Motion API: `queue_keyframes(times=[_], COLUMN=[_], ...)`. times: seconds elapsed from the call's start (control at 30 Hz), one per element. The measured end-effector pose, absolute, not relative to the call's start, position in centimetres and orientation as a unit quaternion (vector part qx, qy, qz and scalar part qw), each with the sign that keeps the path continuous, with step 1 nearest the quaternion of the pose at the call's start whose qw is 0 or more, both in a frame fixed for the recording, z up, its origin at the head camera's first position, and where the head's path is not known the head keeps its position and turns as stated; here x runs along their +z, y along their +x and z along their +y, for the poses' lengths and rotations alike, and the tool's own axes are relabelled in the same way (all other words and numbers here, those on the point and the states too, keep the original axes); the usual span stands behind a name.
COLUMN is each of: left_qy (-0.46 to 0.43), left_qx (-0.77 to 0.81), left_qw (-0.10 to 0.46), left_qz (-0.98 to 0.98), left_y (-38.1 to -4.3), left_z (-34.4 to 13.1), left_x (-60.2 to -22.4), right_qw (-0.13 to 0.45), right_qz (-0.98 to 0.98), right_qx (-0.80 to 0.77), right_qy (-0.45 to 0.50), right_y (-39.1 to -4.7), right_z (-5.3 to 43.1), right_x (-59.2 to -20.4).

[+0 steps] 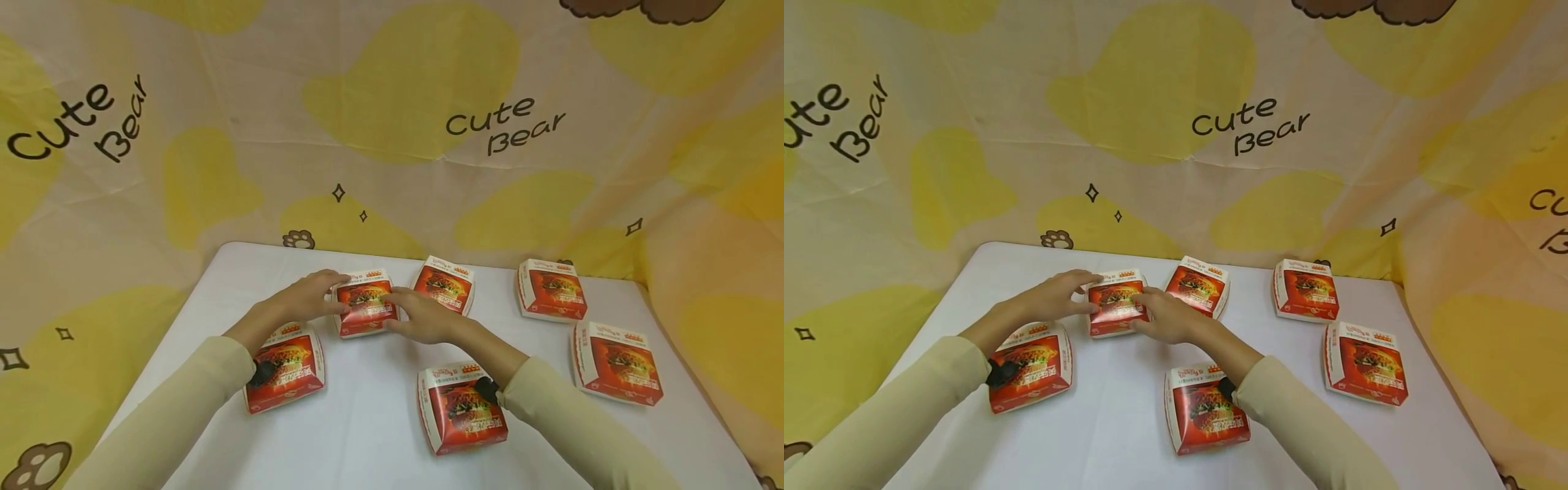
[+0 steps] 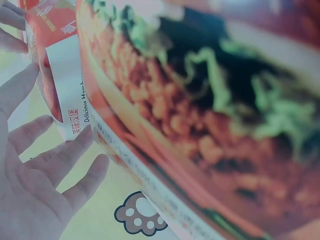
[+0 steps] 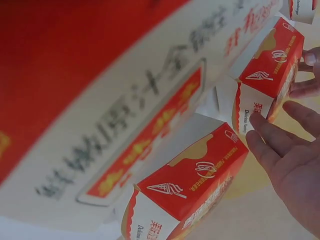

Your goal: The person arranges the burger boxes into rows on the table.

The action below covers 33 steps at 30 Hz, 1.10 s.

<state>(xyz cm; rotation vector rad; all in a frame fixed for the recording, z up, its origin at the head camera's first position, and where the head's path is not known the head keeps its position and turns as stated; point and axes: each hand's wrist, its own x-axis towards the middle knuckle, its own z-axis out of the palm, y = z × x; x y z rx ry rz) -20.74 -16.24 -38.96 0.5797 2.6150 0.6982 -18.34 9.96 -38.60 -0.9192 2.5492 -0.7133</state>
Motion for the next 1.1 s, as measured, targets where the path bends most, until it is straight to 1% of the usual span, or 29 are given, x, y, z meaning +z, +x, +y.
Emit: queue_keyframes(times=[0.4,0.7,0.8,0.97,1.03,1.1], left_qy=[0.231,0.253,0.251,0.252,0.247,0.243], left_qx=[0.235,0.212,0.211,0.22,0.222,0.223], left_qw=[0.148,0.156,0.154,0.15,0.152,0.152], left_qz=[0.932,0.931,0.932,0.931,0.931,0.932], left_y=[-21.0,-20.8,-20.8,-20.8,-20.7,-20.7], left_z=[-16.2,-15.9,-15.8,-16.0,-16.1,-16.1], left_x=[-39.0,-38.9,-38.9,-38.9,-38.9,-38.8], right_qw=[0.167,0.167,0.145,0.07,0.056,0.056], right_qz=[0.908,0.912,0.918,0.925,0.924,0.925], right_qx=[-0.199,-0.193,-0.177,-0.141,-0.137,-0.135], right_qy=[-0.328,-0.32,-0.325,-0.347,-0.352,-0.35], right_y=[-18.4,-18.5,-18.2,-17.6,-17.5,-17.6], right_z=[10.1,10.1,10.1,9.9,9.8,9.8], right_x=[-38.6,-38.7,-38.8,-39.0,-39.0,-39.1])
